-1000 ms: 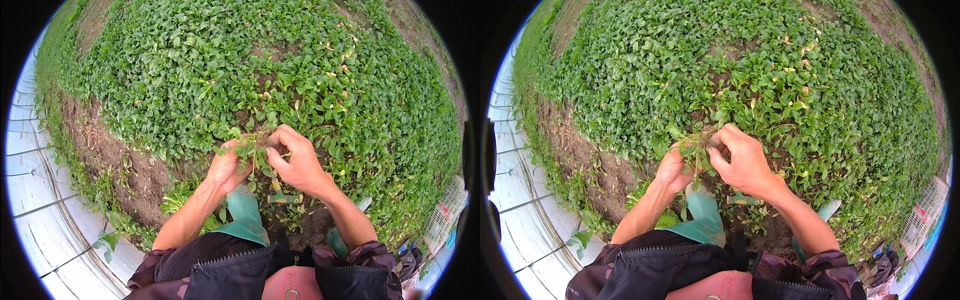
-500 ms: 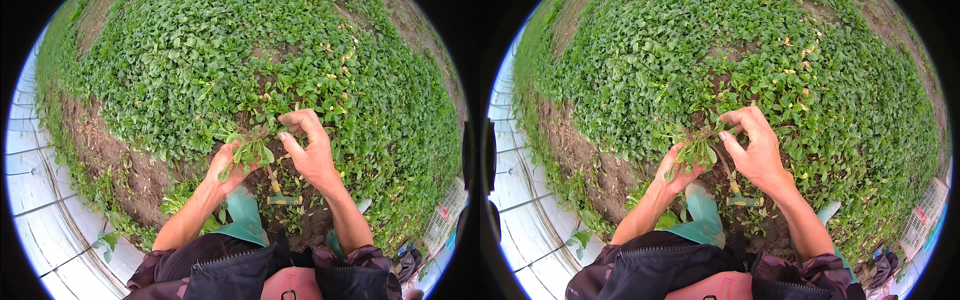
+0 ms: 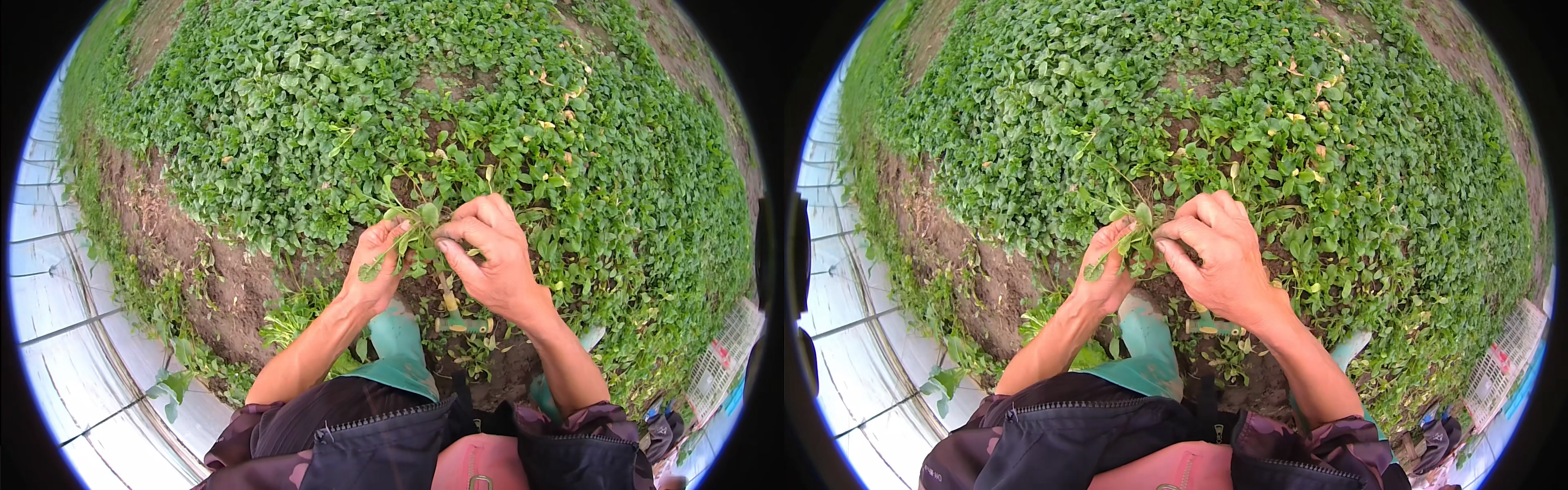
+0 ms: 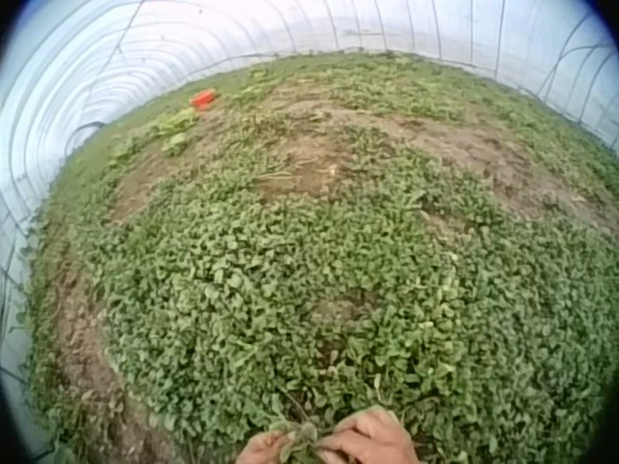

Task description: The person uses a small knife to cut leafy green plants from the soil in a greenhouse. They gather the cut plants into a bunch, remove some lower leaves, and continue harvesting more plants.

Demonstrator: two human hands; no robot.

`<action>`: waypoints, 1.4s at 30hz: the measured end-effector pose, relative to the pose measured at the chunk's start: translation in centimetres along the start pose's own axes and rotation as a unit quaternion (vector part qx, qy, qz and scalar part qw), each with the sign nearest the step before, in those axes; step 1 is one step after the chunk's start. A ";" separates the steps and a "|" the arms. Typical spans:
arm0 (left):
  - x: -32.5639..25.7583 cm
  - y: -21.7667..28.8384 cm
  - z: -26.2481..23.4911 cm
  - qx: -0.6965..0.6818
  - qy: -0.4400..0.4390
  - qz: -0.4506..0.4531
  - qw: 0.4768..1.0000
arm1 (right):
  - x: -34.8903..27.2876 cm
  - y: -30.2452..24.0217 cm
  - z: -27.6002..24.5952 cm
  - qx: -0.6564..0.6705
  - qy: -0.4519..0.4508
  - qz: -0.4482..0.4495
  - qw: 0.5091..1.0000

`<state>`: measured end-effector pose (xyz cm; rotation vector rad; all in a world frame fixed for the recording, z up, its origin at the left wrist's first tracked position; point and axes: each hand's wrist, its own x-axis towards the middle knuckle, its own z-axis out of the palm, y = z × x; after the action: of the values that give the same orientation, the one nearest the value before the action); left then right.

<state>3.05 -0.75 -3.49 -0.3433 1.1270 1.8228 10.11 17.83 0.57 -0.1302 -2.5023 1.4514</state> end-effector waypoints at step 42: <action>-7.3 9.4 -5.6 0.813 -0.189 -0.074 0.545 | -8.8 3.4 -1.0 -0.023 -0.265 0.121 0.956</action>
<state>-2.12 -10.72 3.36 0.9862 1.8213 0.0562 18.70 18.63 -3.38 -0.0616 -3.0381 1.7065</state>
